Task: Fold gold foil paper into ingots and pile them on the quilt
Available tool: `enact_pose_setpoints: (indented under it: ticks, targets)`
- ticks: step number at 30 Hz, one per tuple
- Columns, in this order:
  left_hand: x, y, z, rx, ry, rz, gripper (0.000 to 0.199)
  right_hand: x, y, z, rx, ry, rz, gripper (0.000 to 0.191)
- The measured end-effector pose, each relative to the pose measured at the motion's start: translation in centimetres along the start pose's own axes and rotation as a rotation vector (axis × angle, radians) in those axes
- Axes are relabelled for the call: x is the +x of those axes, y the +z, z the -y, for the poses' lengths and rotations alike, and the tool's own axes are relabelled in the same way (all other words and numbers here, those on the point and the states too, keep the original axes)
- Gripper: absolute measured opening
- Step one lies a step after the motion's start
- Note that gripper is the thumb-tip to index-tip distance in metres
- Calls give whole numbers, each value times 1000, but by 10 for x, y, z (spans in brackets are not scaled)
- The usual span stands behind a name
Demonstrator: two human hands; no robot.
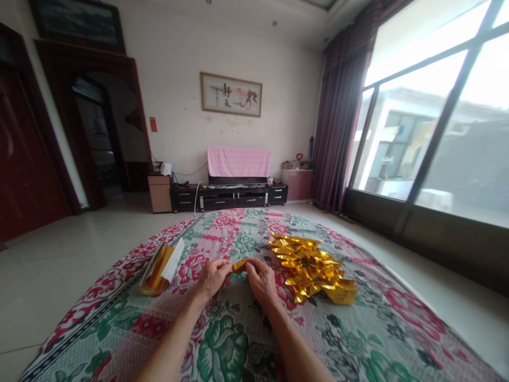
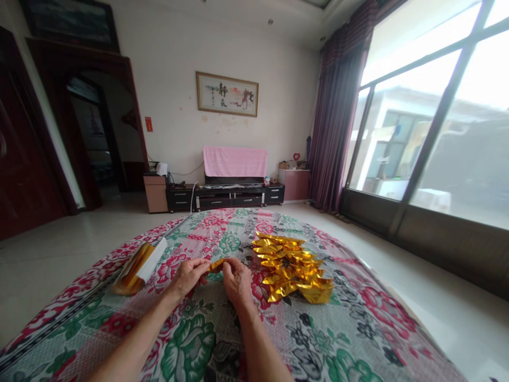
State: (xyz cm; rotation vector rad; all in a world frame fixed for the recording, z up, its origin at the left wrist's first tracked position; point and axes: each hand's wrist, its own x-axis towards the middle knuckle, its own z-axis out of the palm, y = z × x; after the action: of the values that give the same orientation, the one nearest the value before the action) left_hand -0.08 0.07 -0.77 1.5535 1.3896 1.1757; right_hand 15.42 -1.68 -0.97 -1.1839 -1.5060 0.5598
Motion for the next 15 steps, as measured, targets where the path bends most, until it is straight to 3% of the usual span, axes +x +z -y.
enact_pose_setpoints:
  ticks: [15]
  targets:
    - [-4, -1, -8, -95, -2, 65, 39, -1, -3, 8, -22, -22, -12, 28]
